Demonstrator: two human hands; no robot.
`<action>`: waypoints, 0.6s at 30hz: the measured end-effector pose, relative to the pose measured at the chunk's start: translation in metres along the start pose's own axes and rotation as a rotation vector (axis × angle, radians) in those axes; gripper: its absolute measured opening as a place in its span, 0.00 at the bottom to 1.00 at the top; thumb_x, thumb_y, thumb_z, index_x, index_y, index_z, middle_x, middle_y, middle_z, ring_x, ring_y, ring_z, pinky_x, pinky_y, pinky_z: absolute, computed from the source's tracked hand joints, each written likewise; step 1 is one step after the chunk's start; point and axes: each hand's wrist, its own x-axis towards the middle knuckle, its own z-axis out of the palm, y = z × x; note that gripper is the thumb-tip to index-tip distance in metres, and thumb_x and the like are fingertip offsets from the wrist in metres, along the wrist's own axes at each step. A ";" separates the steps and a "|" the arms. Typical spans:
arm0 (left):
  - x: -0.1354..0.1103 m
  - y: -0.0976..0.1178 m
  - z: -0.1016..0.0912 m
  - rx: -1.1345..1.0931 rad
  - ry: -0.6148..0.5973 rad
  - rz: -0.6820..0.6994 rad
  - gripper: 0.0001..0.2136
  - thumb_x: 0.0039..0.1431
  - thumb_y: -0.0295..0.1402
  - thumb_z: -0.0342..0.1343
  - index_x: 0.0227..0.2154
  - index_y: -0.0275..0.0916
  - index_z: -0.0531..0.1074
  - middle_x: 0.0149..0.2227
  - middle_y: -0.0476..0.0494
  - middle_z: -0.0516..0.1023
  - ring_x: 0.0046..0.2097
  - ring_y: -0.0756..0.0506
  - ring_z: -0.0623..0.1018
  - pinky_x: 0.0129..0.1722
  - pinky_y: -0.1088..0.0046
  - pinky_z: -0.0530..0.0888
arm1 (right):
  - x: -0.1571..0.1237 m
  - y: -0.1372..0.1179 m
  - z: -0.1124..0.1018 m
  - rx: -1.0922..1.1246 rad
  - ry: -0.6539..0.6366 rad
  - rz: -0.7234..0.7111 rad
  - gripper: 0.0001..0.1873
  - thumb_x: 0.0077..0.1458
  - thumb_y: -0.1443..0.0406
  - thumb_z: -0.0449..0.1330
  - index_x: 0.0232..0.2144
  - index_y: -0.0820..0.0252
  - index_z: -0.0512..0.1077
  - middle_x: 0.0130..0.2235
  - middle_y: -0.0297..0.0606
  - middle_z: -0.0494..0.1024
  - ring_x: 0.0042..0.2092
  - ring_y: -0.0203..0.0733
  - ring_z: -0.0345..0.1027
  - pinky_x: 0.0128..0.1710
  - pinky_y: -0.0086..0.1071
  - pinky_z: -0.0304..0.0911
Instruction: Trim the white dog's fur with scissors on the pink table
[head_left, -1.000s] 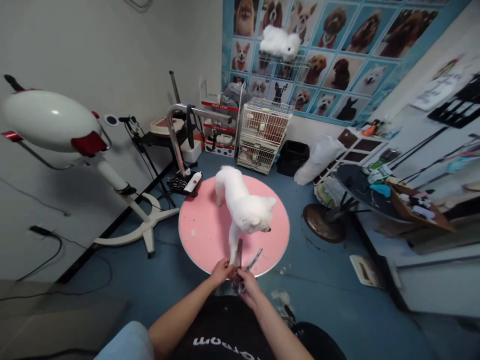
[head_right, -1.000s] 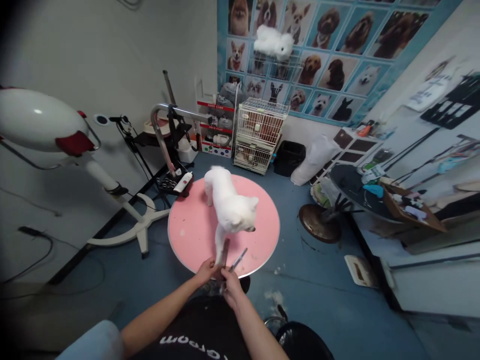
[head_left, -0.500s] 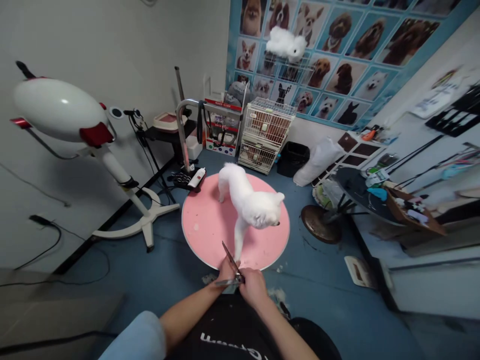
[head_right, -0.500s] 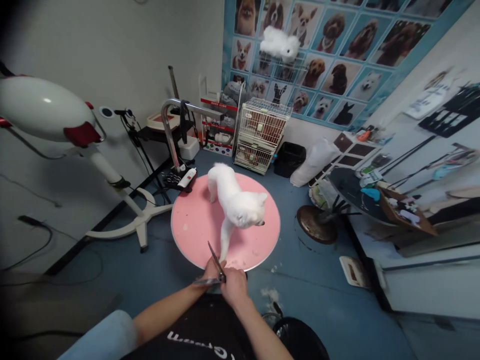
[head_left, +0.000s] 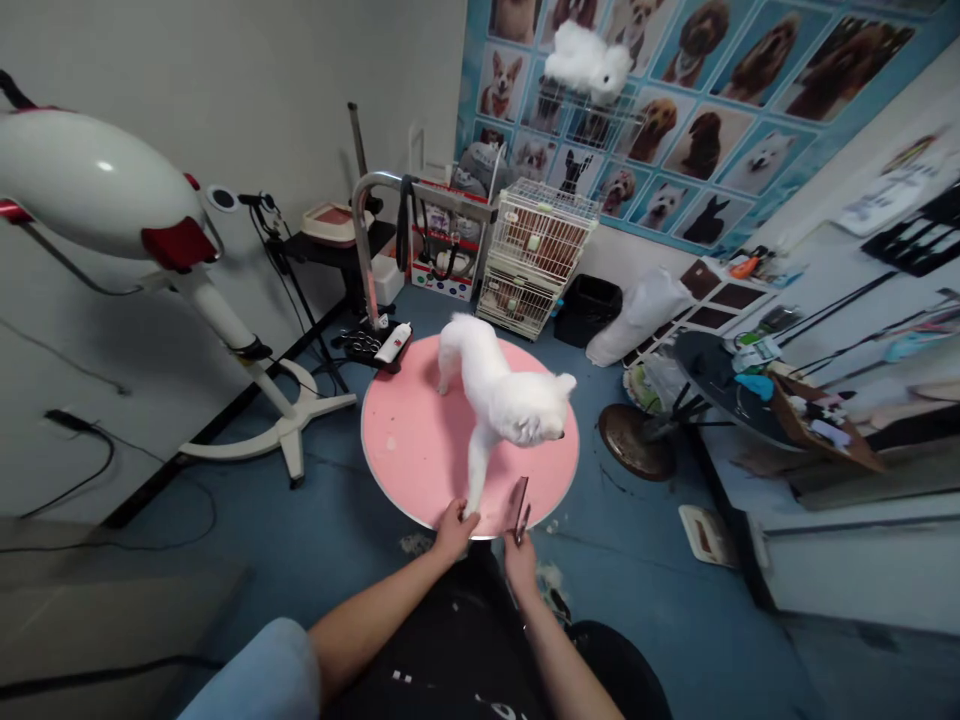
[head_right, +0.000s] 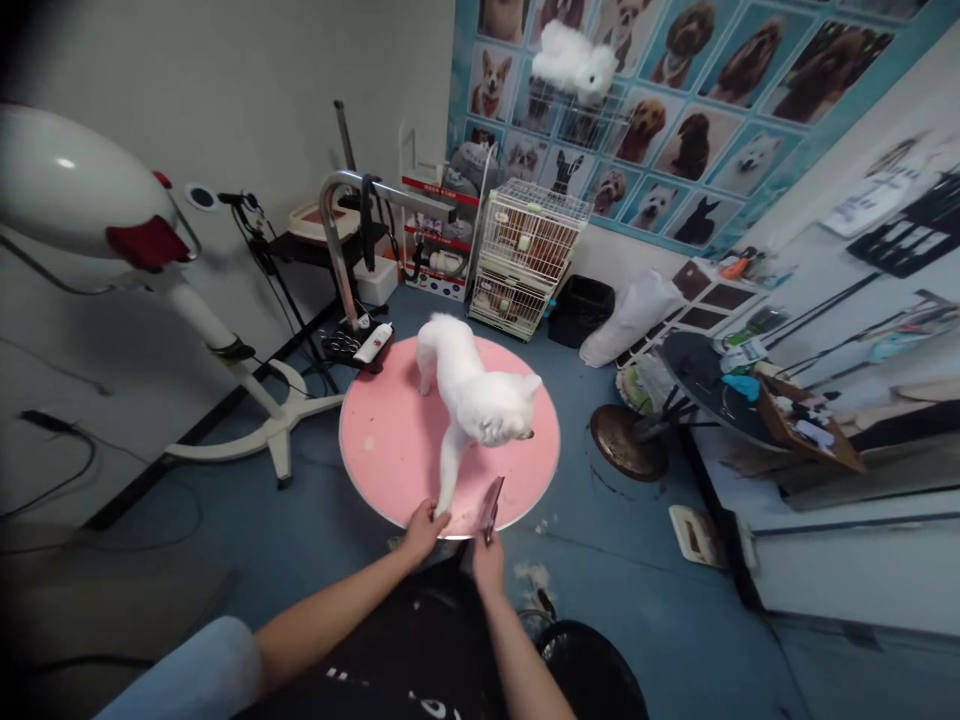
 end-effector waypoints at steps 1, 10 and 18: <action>0.000 0.001 0.002 -0.011 -0.015 -0.012 0.10 0.48 0.34 0.63 0.29 0.40 0.67 0.27 0.53 0.70 0.32 0.48 0.71 0.36 0.72 0.68 | 0.015 0.000 -0.004 -0.034 -0.015 0.051 0.18 0.60 0.56 0.52 0.34 0.58 0.79 0.30 0.46 0.81 0.31 0.50 0.75 0.33 0.37 0.64; -0.007 0.043 0.014 0.147 -0.467 0.003 0.09 0.56 0.39 0.61 0.30 0.37 0.75 0.28 0.46 0.79 0.33 0.45 0.78 0.37 0.70 0.72 | 0.035 -0.017 -0.004 0.393 -0.266 0.064 0.27 0.43 0.38 0.62 0.23 0.55 0.70 0.16 0.30 0.64 0.20 0.38 0.56 0.23 0.31 0.52; 0.027 0.200 0.088 1.420 -0.966 0.883 0.11 0.62 0.34 0.58 0.40 0.36 0.83 0.44 0.31 0.84 0.50 0.36 0.81 0.51 0.62 0.72 | 0.044 -0.034 -0.069 0.517 -0.032 0.059 0.28 0.38 0.42 0.68 0.29 0.60 0.77 0.18 0.28 0.63 0.23 0.36 0.53 0.25 0.31 0.49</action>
